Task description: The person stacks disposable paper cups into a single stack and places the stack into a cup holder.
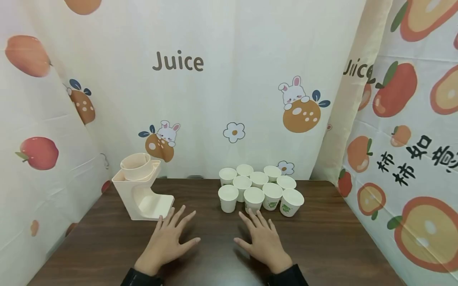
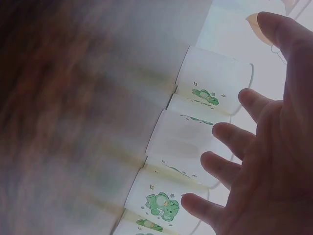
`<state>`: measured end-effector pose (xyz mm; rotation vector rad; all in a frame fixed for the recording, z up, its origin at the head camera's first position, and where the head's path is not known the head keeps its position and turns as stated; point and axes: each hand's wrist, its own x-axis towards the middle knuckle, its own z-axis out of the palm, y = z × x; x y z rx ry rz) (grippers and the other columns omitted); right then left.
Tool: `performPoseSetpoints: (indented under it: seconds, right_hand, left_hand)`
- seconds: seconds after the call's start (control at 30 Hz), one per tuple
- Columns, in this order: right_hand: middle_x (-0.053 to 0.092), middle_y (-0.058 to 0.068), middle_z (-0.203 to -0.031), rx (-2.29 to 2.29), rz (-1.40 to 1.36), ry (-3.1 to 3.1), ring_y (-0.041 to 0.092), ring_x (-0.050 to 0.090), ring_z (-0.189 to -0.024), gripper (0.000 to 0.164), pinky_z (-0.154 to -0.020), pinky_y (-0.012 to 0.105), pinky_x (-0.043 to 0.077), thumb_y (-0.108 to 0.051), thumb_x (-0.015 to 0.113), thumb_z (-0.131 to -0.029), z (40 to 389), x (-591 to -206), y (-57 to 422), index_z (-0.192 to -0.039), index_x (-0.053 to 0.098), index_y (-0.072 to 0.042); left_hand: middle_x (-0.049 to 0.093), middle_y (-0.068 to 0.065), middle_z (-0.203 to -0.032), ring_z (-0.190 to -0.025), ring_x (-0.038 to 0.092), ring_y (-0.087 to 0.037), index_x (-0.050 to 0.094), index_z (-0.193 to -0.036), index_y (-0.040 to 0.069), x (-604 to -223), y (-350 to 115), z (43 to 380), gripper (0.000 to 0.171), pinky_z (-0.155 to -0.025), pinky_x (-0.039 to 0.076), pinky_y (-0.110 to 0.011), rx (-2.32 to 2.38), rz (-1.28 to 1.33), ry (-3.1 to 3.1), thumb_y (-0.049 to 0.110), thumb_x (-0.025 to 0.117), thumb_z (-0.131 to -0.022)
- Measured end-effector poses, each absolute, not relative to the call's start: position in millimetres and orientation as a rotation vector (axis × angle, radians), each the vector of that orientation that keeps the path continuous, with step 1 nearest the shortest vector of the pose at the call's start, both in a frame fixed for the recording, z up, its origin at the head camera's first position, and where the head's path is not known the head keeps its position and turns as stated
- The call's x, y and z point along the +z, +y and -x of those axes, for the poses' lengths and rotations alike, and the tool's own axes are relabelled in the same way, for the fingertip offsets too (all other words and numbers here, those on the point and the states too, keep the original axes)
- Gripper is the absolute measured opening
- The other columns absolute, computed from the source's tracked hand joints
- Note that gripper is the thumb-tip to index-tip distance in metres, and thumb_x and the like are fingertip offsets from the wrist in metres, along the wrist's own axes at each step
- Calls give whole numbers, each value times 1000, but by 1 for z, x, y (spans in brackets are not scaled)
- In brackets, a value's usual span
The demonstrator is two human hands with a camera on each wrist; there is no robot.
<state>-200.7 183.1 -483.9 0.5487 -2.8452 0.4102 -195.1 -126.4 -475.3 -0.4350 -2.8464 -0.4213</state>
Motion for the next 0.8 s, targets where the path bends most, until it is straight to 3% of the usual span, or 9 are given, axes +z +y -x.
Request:
performPoseSetpoints:
  seconds: [0.2,0.43,0.63,0.8]
  right_hand:
    - [32,6,-150,406,-558,-2849,30,24,-134,74,-97,68,28,-63,55,-83,201,-484,183,-146,27,-37]
    - [31,6,-150,404,-565,-2855,30,24,-135,73,-97,68,28,-62,56,-83,201,-482,183,-145,29,-35]
    - [31,7,-150,434,-576,-2860,32,24,-134,73,-96,68,30,-61,56,-83,200,-481,182,-145,29,-35]
    - [30,6,-151,459,-617,-2856,32,25,-134,71,-95,68,32,-59,56,-84,200,-482,181,-145,29,-36]
  left_hand:
    - [30,-7,-151,-137,14,-35,31,-143,41,-467,-141,196,75,-104,16,-67,-432,392,-2844,74,49,-78]
    - [37,-8,-147,-133,23,-38,34,-142,38,-457,-159,199,79,-102,20,-68,-415,346,-2827,83,35,-76]
    - [42,-9,-143,-130,29,-38,36,-142,35,-449,-174,200,74,-99,26,-69,-441,329,-2768,74,46,-79]
    - [46,-13,-138,-124,38,-40,41,-140,27,-445,-193,201,74,-93,34,-66,-478,309,-2680,72,47,-81]
